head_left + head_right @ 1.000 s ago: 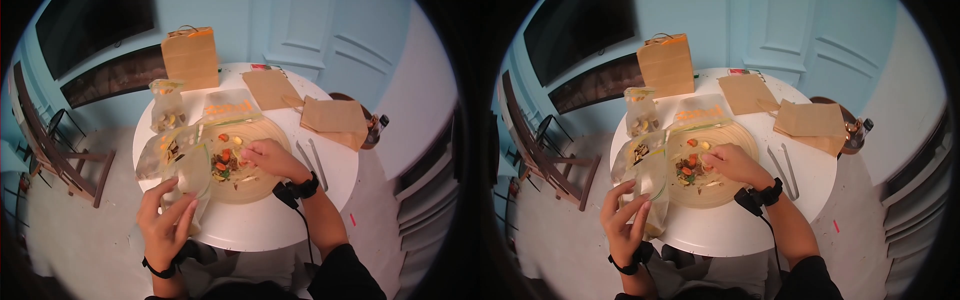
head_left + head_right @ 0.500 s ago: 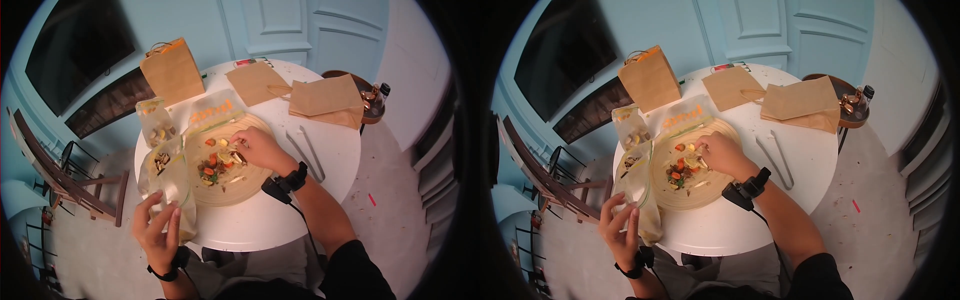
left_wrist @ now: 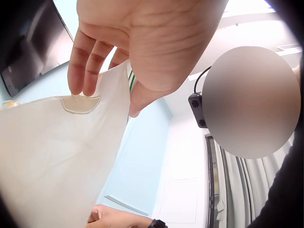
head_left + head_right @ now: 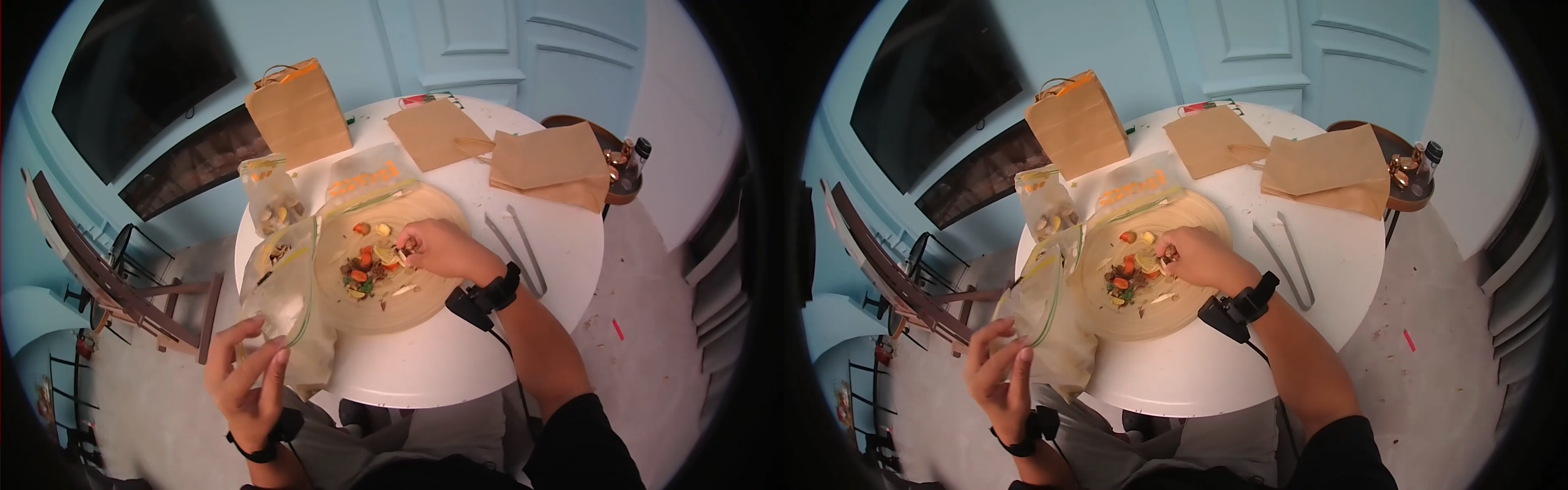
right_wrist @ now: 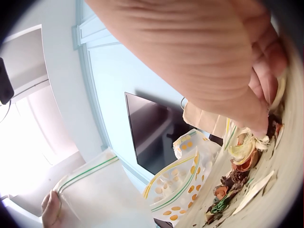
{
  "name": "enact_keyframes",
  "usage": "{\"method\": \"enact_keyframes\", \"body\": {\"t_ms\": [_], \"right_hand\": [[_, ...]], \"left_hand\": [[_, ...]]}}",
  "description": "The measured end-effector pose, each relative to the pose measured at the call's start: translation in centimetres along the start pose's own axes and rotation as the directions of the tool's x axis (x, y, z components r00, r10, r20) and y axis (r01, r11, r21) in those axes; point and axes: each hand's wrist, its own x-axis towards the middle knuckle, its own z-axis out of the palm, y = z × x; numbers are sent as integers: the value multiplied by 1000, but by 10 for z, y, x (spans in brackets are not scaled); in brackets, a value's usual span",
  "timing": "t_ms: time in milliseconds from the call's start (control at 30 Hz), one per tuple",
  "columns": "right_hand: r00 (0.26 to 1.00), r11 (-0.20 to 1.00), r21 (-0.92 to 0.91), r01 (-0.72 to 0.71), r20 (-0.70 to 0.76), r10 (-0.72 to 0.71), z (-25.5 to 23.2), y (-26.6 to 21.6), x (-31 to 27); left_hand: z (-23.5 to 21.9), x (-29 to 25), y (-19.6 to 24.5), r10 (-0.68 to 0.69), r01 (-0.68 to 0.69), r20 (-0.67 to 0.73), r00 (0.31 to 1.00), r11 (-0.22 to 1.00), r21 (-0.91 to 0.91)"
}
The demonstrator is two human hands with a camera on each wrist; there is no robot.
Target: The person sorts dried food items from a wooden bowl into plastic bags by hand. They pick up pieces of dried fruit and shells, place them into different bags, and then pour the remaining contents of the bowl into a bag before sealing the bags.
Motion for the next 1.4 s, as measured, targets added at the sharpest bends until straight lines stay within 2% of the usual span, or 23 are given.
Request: {"method": "enact_keyframes", "body": {"t_ms": [167,233,367,467,500,567,633,667,700,800,833,900,933,967,1033,1133,1233,1267,1300,1367,1400], "right_hand": [[1000,998,-55,-1,-12,0,2,-2,-1],[999,998,-64,18,-47,-21,5,3,-1],[998,991,-125,43,-49,-49,15,14,6],[996,985,-167,49,-60,-59,19,13,6],[995,984,-167,62,-65,-74,21,14,6],[992,982,-171,79,-80,-94,21,12,6],[997,985,-168,40,-57,-50,18,7,3],[999,986,-167,18,-42,-26,16,4,2],[998,985,-169,15,-51,-24,16,3,2],[998,984,-178,9,-57,-20,16,9,1],[999,984,-175,16,-48,-25,18,11,1],[998,986,-161,45,-36,-51,21,11,8],[998,988,-146,45,-47,-52,20,10,10],[997,991,-129,45,-51,-53,18,9,7],[998,994,-103,44,-50,-50,19,10,3],[995,993,-95,69,-68,-76,18,13,5],[994,995,-67,70,-80,-75,14,9,1],[995,996,-70,63,-77,-69,14,9,1],[995,996,-73,57,-74,-62,14,9,2],[995,997,-55,52,-83,-56,17,11,3],[994,998,-32,54,-96,-57,19,14,5]], "left_hand": [[-26,34,11,58,-56,27,998,995,-81],[-31,60,14,75,-75,-8,997,992,-98],[-17,136,38,-7,3,-34,999,992,-129],[22,190,65,49,-39,31,998,966,-257],[42,204,76,91,-89,-4,996,963,-253],[75,228,87,54,-26,79,995,949,-314],[116,250,86,153,-125,101,983,964,-236],[138,256,87,160,-138,106,981,973,-186],[161,259,89,163,-148,109,981,979,-138],[221,260,83,319,-308,75,945,943,-127],[235,258,83,273,-257,122,954,957,-136],[266,253,63,366,-351,124,922,928,-128],[273,246,61,335,-316,189,923,941,-123],[278,240,56,359,-338,231,904,933,-125],[276,230,43,397,-352,377,837,917,-184],[259,216,33,299,-153,274,914,880,-449],[237,226,-9,115,23,379,918,940,-341],[235,233,-33,64,40,500,864,980,-195],[232,233,-52,101,-98,611,785,994,-38],[227,222,-82,73,-407,809,583,888,213],[229,218,-92,5,-435,864,504,866,249]]}}
